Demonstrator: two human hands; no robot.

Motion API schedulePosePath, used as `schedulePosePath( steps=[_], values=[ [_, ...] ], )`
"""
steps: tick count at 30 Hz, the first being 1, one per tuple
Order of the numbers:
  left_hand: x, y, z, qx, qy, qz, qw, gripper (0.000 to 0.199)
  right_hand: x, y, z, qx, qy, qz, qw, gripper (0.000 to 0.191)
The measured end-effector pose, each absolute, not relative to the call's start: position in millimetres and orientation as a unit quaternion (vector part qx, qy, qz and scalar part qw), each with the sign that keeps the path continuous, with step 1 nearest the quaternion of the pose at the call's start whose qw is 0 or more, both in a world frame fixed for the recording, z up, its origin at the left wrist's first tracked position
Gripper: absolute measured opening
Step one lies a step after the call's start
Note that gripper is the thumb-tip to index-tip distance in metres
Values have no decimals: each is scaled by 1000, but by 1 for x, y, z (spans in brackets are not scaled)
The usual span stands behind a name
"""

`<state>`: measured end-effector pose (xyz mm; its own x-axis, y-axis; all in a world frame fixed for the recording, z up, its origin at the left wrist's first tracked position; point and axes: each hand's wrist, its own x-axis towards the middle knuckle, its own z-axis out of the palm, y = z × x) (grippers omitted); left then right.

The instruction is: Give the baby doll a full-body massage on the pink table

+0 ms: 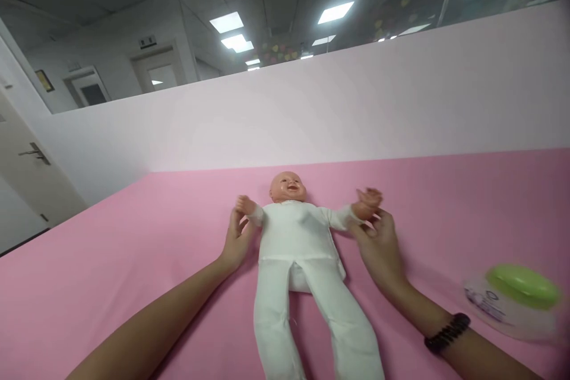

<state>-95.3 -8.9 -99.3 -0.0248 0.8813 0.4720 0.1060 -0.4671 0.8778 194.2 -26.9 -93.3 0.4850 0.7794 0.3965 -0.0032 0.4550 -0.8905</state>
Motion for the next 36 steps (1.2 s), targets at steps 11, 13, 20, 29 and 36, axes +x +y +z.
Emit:
schedulePosePath(
  steps=[11,13,20,29,36],
  values=[
    [-90,-13,-96,619,397,586,342,35,184,-38,-90,-419,-545,271,674,43],
    [-98,-1,-102,505,417,643,397,33,191,-32,-91,-447,-423,312,724,53],
    [-117,19,-108,359,413,680,489,23,213,-18,-95,-470,-222,407,751,45],
    [-84,-24,-86,718,359,518,296,26,183,-42,-88,-364,-699,218,575,28],
    [-96,-4,-98,501,395,645,420,34,195,-30,-90,-434,-446,320,714,53]
  ],
)
